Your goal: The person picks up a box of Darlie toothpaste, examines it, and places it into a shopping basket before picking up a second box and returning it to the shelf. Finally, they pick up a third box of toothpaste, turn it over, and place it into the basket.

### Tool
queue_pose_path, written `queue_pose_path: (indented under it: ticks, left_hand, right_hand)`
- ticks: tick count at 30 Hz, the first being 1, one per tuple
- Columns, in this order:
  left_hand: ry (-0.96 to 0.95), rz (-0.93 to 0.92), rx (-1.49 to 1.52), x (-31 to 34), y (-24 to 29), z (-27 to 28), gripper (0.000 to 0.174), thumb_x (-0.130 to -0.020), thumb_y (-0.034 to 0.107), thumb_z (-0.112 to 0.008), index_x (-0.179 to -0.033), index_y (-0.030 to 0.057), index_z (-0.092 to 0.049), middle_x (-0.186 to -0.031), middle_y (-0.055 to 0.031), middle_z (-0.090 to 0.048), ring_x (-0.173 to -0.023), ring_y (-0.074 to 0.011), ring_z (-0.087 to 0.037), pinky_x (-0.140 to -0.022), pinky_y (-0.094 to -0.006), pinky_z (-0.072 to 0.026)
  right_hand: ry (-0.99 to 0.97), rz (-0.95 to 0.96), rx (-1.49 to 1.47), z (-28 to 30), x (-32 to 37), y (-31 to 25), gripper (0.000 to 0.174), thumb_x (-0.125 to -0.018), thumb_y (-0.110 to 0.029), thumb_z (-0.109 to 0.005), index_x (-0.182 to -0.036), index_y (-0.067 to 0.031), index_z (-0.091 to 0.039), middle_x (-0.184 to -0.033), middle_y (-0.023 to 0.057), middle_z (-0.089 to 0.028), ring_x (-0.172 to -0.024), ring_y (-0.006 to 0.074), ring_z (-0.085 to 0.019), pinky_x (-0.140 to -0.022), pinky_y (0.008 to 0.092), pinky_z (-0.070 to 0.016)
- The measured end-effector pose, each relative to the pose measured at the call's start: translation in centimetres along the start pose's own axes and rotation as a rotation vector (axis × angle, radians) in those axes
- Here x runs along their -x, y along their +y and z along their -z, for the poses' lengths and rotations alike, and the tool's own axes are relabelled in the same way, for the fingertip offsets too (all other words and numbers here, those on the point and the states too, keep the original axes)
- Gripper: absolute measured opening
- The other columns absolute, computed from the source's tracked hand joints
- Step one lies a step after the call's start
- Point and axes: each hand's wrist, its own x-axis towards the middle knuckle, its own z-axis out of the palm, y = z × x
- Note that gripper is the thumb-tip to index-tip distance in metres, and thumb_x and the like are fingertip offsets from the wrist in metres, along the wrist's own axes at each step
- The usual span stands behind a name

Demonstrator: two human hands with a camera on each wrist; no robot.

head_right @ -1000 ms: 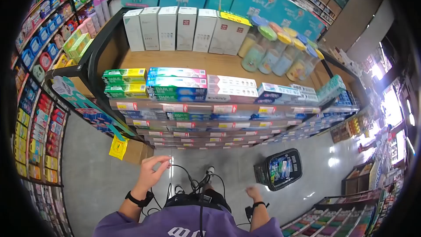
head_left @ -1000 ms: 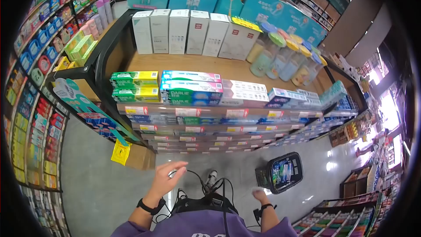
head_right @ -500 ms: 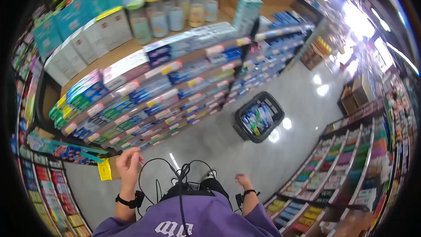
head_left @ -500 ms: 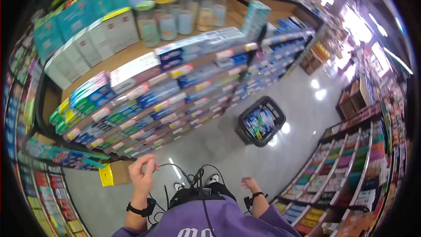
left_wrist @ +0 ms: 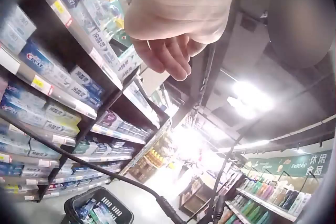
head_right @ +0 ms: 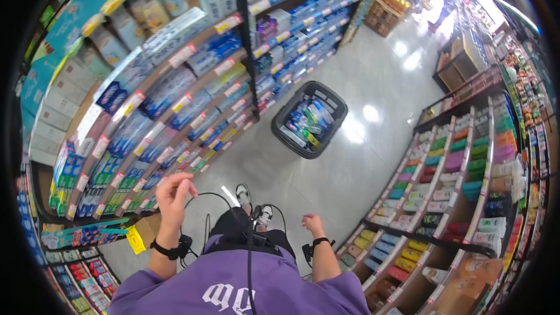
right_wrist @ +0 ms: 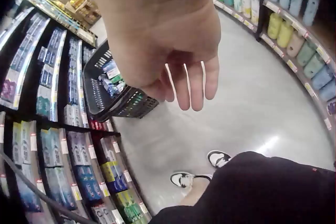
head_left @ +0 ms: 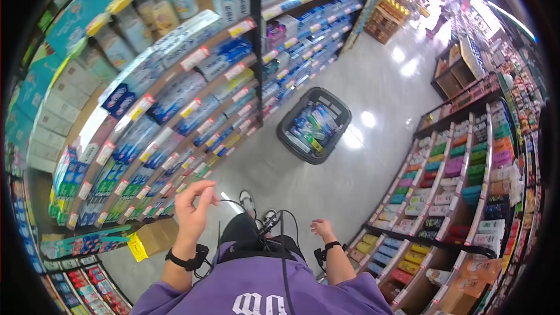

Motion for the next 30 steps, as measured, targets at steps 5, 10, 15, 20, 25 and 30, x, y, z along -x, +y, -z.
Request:
queue_pose_path:
  ticks: [5,10,15,20,25,30]
  left_hand:
    - [-0.063,-0.007,-0.013,-3.9,-0.9,-3.1,0.016,-0.099,0.010,-0.060,-0.105,-0.0022,-0.069,-0.076,-0.0071,-0.066,-0.068,-0.0156,-0.065,-0.066,-0.0283,-0.0521]
    - [-0.107,0.032,-0.005,-9.4,-2.7,-4.9,0.015,-0.098,0.008,-0.063,-0.105,-0.0023,-0.071,-0.078,-0.0074,-0.069,-0.070,-0.0144,-0.068,-0.070,-0.0270,-0.0524]
    - [-0.105,0.058,0.065,-15.6,-4.0,-7.3,0.014,-0.097,0.007,-0.063,-0.104,-0.0018,-0.071,-0.074,-0.0071,-0.069,-0.069,-0.0136,-0.068,-0.066,-0.0268,-0.0532]
    - [-0.130,0.102,-0.002,-19.9,-5.8,-9.4,0.011,-0.096,0.005,-0.063,-0.101,-0.0016,-0.072,-0.074,-0.0071,-0.069,-0.069,-0.0126,-0.067,-0.065,-0.0273,-0.0529]
    - [-0.125,0.179,-0.006,-21.9,-7.5,-11.2,0.012,-0.096,0.002,-0.061,-0.099,-0.0028,-0.071,-0.080,-0.0099,-0.070,-0.069,-0.0142,-0.068,-0.065,-0.0275,-0.0544]
    - [-0.061,0.354,-0.088,-23.2,-10.0,-13.1,0.012,-0.097,0.004,-0.061,-0.099,-0.0028,-0.070,-0.079,-0.0092,-0.069,-0.070,-0.0158,-0.067,-0.065,-0.0287,-0.0550]
  right_hand:
    - [0.024,-0.167,0.039,2.5,-0.9,1.8,0.030,-0.091,-0.015,-0.060,-0.117,-0.0049,-0.071,-0.095,0.0087,-0.076,-0.075,0.0191,-0.073,-0.063,0.0334,-0.0549]
    - [0.057,-0.209,0.030,4.8,-4.2,0.0,0.030,-0.091,-0.015,-0.059,-0.117,-0.0052,-0.071,-0.095,0.0083,-0.076,-0.074,0.0186,-0.072,-0.063,0.0333,-0.0549]
    - [0.048,-0.110,0.085,6.4,-8.4,-7.7,0.030,-0.091,-0.014,-0.059,-0.116,-0.0050,-0.072,-0.093,0.0068,-0.076,-0.073,0.0172,-0.071,-0.061,0.0308,-0.0538]
    - [0.035,0.099,0.185,6.8,-14.6,-15.7,0.029,-0.089,-0.016,-0.063,-0.114,-0.0037,-0.073,-0.090,0.0076,-0.076,-0.073,0.0152,-0.071,-0.060,0.0286,-0.0528]
    - [0.112,0.193,0.382,7.3,-19.7,-22.2,0.028,-0.087,-0.017,-0.064,-0.110,-0.0030,-0.074,-0.091,0.0107,-0.076,-0.075,0.0203,-0.073,-0.069,0.0334,-0.0559]
    - [0.182,0.256,0.643,6.9,-27.1,-25.7,0.026,-0.084,-0.017,-0.063,-0.105,-0.0067,-0.075,-0.095,0.0181,-0.075,-0.086,0.0331,-0.074,-0.078,0.0405,-0.0567]
